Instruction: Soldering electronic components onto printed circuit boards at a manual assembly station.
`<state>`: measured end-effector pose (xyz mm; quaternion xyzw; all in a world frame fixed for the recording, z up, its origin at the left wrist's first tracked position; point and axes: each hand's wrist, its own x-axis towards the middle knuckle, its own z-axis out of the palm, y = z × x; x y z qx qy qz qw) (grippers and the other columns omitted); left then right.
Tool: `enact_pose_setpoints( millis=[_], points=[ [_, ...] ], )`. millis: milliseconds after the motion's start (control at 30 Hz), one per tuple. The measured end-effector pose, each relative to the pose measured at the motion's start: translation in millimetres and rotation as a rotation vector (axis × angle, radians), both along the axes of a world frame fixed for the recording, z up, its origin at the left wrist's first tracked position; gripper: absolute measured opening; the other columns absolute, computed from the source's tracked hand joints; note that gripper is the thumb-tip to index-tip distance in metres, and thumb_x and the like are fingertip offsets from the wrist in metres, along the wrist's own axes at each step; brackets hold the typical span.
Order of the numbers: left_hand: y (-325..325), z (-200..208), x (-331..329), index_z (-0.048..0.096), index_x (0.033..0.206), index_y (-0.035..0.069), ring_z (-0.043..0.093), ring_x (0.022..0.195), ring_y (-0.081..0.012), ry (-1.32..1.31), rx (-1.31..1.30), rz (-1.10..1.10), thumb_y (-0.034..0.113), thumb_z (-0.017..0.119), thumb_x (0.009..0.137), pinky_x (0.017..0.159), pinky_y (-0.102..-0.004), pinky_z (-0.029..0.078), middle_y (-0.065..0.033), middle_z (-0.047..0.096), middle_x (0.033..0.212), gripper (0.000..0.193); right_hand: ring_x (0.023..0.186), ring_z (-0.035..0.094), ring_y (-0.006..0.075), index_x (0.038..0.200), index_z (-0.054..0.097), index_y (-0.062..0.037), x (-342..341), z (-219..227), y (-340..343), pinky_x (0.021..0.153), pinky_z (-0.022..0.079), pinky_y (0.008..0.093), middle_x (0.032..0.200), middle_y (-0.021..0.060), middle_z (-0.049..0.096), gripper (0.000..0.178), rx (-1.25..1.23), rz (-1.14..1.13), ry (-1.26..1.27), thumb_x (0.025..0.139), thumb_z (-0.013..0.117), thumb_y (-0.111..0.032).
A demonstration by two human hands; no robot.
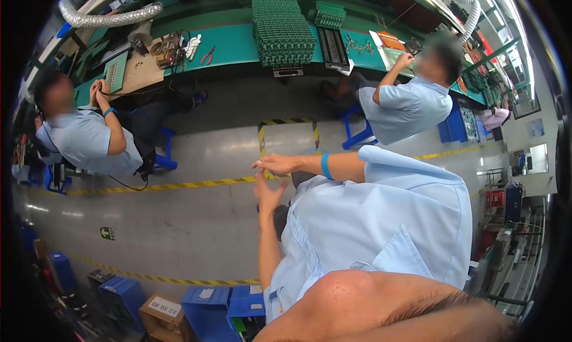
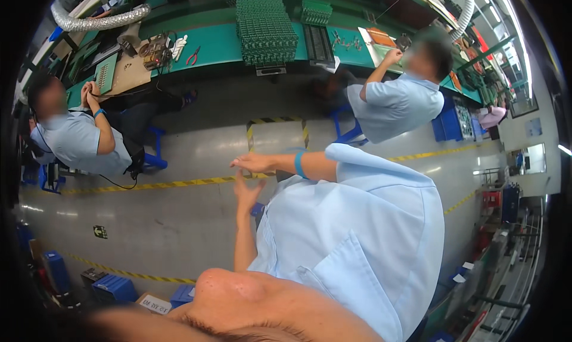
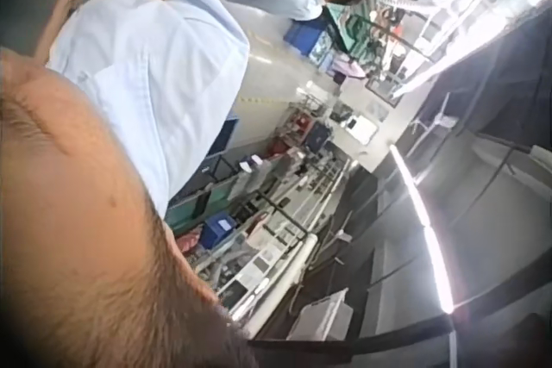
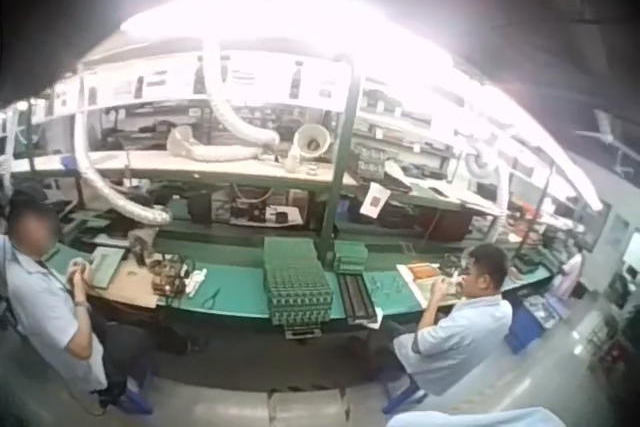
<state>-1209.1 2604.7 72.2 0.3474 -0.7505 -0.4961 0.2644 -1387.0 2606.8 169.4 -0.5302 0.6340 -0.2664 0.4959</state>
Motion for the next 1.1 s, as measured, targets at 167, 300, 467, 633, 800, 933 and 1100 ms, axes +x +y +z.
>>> enact_pose_setpoints(
  millis=[167,300,467,633,800,933,1100],
  points=[
    [-21,30,-63,0.061,0.105,0.003,0.054,0.061,-0.0197,0.005,0.598,0.061,0.034,0.052,0.102,0.059,-0.0326,0.047,-0.0067,0.058,0.072,0.033,0.119,0.055,0.0316,0.128,0.058,-0.0052,-74,18,-12,0.106,0.041,0.0415,0.129,0.0137,0.060,0.056,-0.117,0.042,0.174,0.105,0.037,-0.051],
    [-44,27,-71,0.057,0.093,0.010,0.038,0.050,-0.0066,0.097,0.843,0.302,0.037,0.042,0.107,0.046,-0.0225,0.032,0.0038,0.042,0.061,0.034,0.090,0.060,0.0219,0.106,0.062,-0.0054,-249,5,7,0.081,0.048,0.0353,0.098,0.0093,0.064,0.034,-0.449,-0.666,0.344,0.101,0.048,-0.036],
    [-52,32,-157,0.054,0.093,0.011,0.029,0.050,-0.0037,0.153,0.998,0.246,0.038,0.046,0.107,0.047,-0.0215,0.028,0.0077,0.033,0.060,0.031,0.066,0.061,0.0171,0.092,0.068,-0.0074,-521,-29,46,0.058,0.049,0.0327,0.079,0.0058,0.064,0.024,-0.180,-1.380,0.153,0.094,0.055,-0.027],
    [-36,50,-298,0.058,0.098,0.009,0.031,0.054,-0.0047,-0.046,1.143,0.121,0.035,0.047,0.107,0.052,-0.0216,0.031,0.0064,0.033,0.062,0.030,0.070,0.065,0.0326,0.081,0.071,-0.0038,-675,-99,51,0.068,0.053,0.0430,0.076,0.0126,0.069,0.037,0.134,-1.285,0.737,0.087,0.062,-0.039],
    [-42,81,-398,0.060,0.101,0.006,0.032,0.056,-0.0058,-0.133,1.177,0.015,0.034,0.046,0.108,0.055,-0.0218,0.033,0.0055,0.033,0.063,0.032,0.074,0.066,0.0363,0.082,0.071,-0.0063,-698,-115,57,0.072,0.054,0.0436,0.078,0.0129,0.071,0.032,0.232,-1.128,0.592,0.081,0.068,-0.038],
    [-56,100,-452,0.059,0.101,0.005,0.032,0.056,-0.0063,-0.115,1.112,0.004,0.034,0.045,0.108,0.055,-0.0221,0.033,0.0052,0.034,0.063,0.033,0.073,0.066,0.0363,0.080,0.071,-0.0058,-699,-101,45,0.071,0.054,0.0428,0.078,0.0123,0.071,0.033,0.208,-1.105,0.670,0.077,0.071,-0.038],
    [-70,108,-498,0.059,0.101,0.005,0.033,0.057,-0.0068,-0.105,1.051,-0.080,0.034,0.044,0.109,0.055,-0.0222,0.033,0.0047,0.035,0.064,0.034,0.068,0.065,0.0335,0.077,0.070,-0.0051,-702,-100,50,0.070,0.054,0.0404,0.078,0.0113,0.070,0.034,0.278,-1.103,0.616,0.073,0.074,-0.038]
  ],
)
